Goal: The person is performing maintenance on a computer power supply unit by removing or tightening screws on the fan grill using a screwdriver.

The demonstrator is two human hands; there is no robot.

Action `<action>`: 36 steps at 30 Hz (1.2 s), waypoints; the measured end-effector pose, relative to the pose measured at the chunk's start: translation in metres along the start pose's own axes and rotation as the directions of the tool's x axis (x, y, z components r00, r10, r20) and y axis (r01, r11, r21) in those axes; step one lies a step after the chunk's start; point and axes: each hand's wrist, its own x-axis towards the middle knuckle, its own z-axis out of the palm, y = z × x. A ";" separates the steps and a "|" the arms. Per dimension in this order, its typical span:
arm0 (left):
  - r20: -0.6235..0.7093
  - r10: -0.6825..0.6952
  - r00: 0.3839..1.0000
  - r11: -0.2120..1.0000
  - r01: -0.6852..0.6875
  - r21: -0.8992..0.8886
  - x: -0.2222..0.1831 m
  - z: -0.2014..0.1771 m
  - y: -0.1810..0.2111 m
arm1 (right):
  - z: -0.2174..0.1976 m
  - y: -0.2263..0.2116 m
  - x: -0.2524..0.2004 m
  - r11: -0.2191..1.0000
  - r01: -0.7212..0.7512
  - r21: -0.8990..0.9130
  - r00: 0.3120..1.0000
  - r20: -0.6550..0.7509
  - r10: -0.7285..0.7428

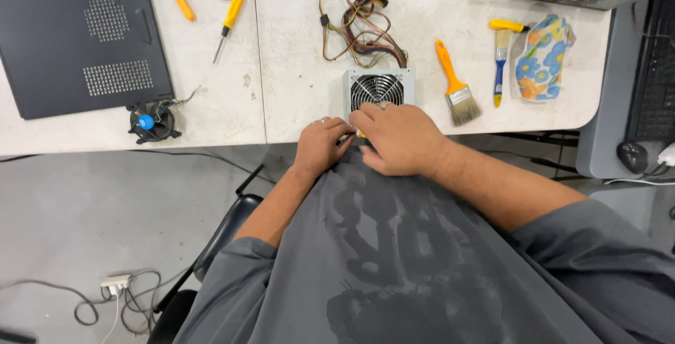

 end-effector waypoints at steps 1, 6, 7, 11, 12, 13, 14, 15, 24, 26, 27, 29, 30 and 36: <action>-0.007 0.007 1.000 1.000 -0.007 0.004 0.000 0.003 -0.002 | 0.000 0.001 -0.001 1.000 -0.002 -0.007 1.000 -0.007 0.002; 0.012 -0.013 1.000 0.999 0.013 0.043 -0.004 0.011 -0.008 | -0.016 -0.003 -0.003 0.989 0.138 -0.058 0.985 -0.100 -0.143; 0.008 -0.006 1.000 0.999 0.006 0.048 -0.004 0.010 -0.008 | -0.009 0.000 -0.002 0.989 0.136 -0.064 0.984 -0.108 -0.142; 0.074 -0.017 0.997 1.000 0.017 -0.008 0.000 0.001 -0.003 | 0.002 0.001 -0.002 0.998 0.025 -0.049 1.000 0.003 -0.025; 0.095 -0.013 0.995 0.999 0.017 -0.045 0.004 -0.004 -0.002 | 0.000 0.000 -0.001 0.995 -0.065 -0.082 0.998 -0.033 0.062; 0.089 -0.007 0.996 0.999 0.010 -0.039 0.004 0.002 -0.007 | 0.008 0.006 0.001 0.994 -0.066 -0.088 0.997 -0.043 0.062; 0.073 -0.010 0.997 1.000 0.010 -0.004 -0.001 0.008 -0.009 | 0.017 0.009 0.001 0.995 0.029 -0.091 0.998 -0.059 -0.034; 0.058 -0.013 0.998 0.999 0.011 0.031 -0.005 0.014 -0.012 | 0.027 0.012 0.001 0.988 0.123 -0.095 0.989 -0.075 -0.130; 0.117 -0.032 0.993 0.998 0.038 -0.054 0.002 0.006 -0.009 | 0.003 0.016 -0.004 0.981 0.195 -0.005 0.980 0.050 -0.194; 0.124 -0.007 0.992 0.999 0.013 -0.046 0.006 -0.002 -0.004 | -0.003 0.013 -0.004 0.993 0.084 0.088 0.993 0.073 -0.091; 0.132 0.019 0.991 0.999 -0.014 -0.044 0.008 -0.005 -0.002 | -0.006 0.012 -0.004 0.983 -0.034 0.178 0.994 0.110 0.014; 0.141 0.049 0.989 0.999 -0.049 -0.001 0.007 -0.003 -0.005 | -0.009 0.010 -0.001 0.977 -0.053 0.208 0.991 0.130 0.026; 0.150 0.077 0.986 0.996 -0.084 0.040 0.007 -0.002 -0.007 | -0.010 0.009 0.000 0.969 -0.072 0.236 0.988 0.151 0.037; 0.146 0.070 0.987 0.996 -0.078 0.050 0.009 -0.001 -0.007 | 0.019 0.021 0.002 0.973 0.203 0.111 0.979 -0.024 -0.201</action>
